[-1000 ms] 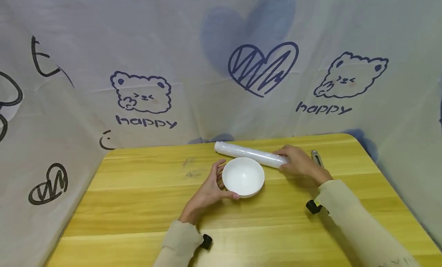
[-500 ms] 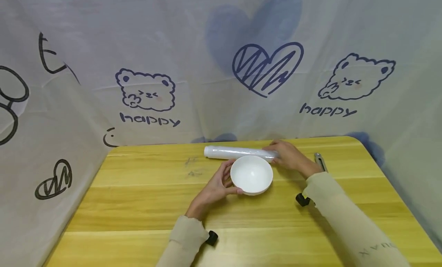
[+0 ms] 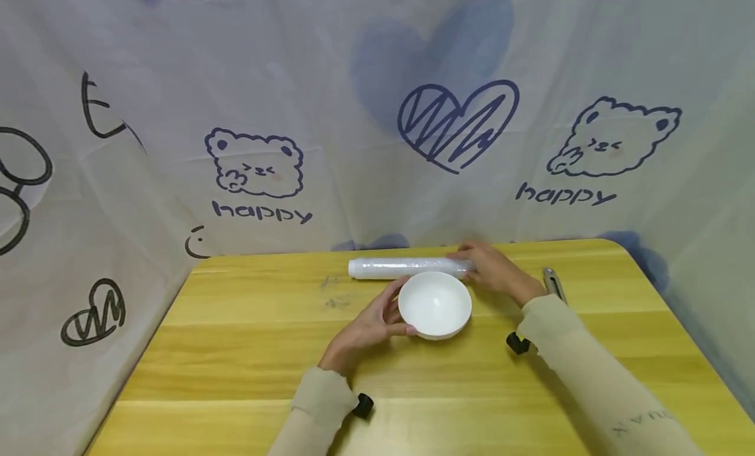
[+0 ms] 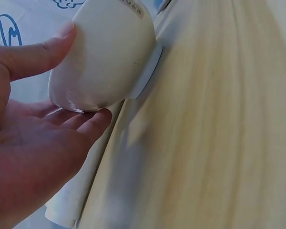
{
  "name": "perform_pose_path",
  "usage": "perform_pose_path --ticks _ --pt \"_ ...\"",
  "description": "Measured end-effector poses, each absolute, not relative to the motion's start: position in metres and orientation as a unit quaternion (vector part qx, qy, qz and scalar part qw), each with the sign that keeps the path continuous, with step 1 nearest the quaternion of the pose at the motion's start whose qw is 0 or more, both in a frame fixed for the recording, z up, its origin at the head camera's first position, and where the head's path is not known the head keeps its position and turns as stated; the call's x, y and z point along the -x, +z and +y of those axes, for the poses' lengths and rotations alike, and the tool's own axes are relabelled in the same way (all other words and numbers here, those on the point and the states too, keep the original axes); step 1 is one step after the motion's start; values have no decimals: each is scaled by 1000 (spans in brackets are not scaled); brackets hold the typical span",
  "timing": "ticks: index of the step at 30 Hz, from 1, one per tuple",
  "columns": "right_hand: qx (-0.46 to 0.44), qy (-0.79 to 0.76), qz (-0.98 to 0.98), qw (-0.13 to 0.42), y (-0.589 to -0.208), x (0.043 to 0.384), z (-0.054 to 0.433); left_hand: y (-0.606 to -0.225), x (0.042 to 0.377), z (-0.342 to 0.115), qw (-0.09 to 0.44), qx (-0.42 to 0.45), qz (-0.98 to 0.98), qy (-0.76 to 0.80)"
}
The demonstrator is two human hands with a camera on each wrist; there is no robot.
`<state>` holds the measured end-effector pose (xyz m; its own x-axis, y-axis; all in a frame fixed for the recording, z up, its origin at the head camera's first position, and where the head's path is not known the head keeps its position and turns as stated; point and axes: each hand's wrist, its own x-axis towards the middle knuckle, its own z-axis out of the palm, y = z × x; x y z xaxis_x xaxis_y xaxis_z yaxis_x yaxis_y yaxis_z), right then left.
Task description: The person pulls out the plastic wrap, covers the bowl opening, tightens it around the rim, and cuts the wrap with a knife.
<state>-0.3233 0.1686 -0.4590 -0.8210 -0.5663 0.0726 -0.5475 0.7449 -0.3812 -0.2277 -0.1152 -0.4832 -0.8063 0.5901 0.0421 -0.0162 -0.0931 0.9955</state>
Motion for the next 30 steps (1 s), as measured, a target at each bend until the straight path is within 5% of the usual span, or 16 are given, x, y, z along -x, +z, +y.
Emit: perform_pose_path --ticks 6,12,14,21,30 --pt "293 -200 935 16 -470 319 175 -485 236 -124 224 -242 651 684" --pt "259 -248 933 35 -469 318 193 -469 272 -145 -21 -223 824 521" --pt "244 -269 931 36 -469 320 200 -466 287 -149 -61 -190 872 447" --pt "237 -327 915 10 -473 322 203 -467 318 -159 -5 -147 919 365" --pt "189 -361 913 -24 -478 311 201 -473 314 -158 -47 -143 908 390"
